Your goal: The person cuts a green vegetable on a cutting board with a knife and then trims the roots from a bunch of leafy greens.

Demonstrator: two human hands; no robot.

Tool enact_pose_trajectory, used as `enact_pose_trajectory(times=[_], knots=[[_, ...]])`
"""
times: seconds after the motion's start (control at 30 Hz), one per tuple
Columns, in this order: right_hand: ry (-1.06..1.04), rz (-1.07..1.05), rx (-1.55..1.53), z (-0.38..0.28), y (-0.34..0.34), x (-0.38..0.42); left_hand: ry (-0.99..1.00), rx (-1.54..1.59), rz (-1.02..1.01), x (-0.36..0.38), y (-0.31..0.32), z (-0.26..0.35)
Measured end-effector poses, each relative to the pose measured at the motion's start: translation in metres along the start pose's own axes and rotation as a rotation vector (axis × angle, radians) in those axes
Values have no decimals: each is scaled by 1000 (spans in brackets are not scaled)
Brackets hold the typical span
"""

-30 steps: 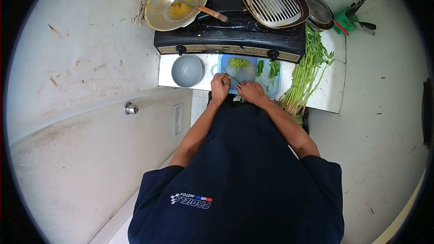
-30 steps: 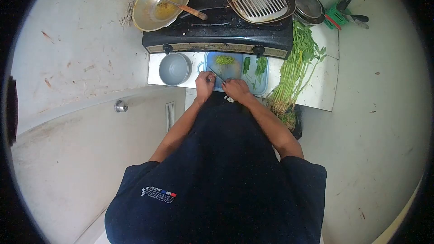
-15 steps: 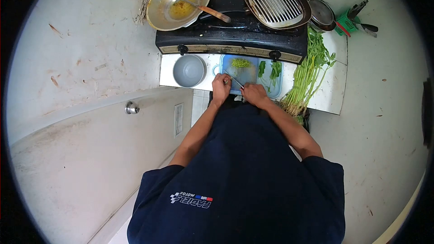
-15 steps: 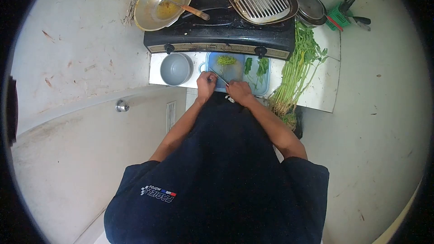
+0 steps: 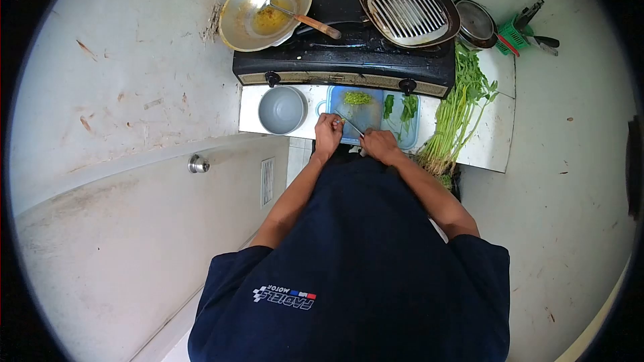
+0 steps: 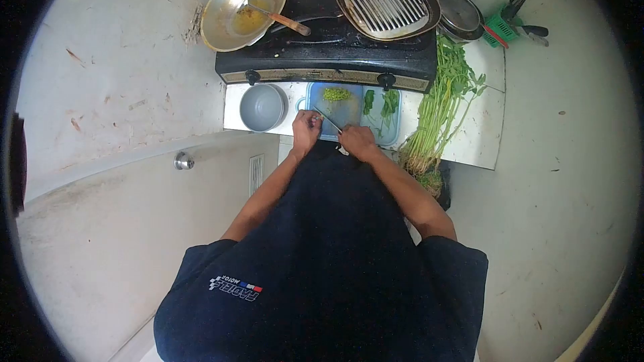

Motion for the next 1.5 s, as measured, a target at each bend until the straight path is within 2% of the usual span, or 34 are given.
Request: enact_pose_trajectory(times=[0.23, 0.43, 1.03, 1.23, 1.5], knots=[[50, 37, -12, -5, 2, -14, 24, -36, -17, 0, -1, 3], [5, 93, -34, -7, -6, -9, 4, 8, -6, 2, 2, -3], [-62, 68, 16, -2, 10, -7, -31, -21, -15, 1, 1, 0], [8, 39, 19, -7, 5, -9, 5, -3, -29, 0, 0, 0], [-22, 75, 23, -4, 10, -10, 19, -12, -38, 2, 2, -8]])
Point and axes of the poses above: each hand's wrist, its own x-axis away from the middle knuckle, its own y-axis out of the palm, z = x × y, the point moved 4 cm from there along -x, towards the middle knuckle, and after that the axes turned 7 degrees about z, right-handed, at the moved point
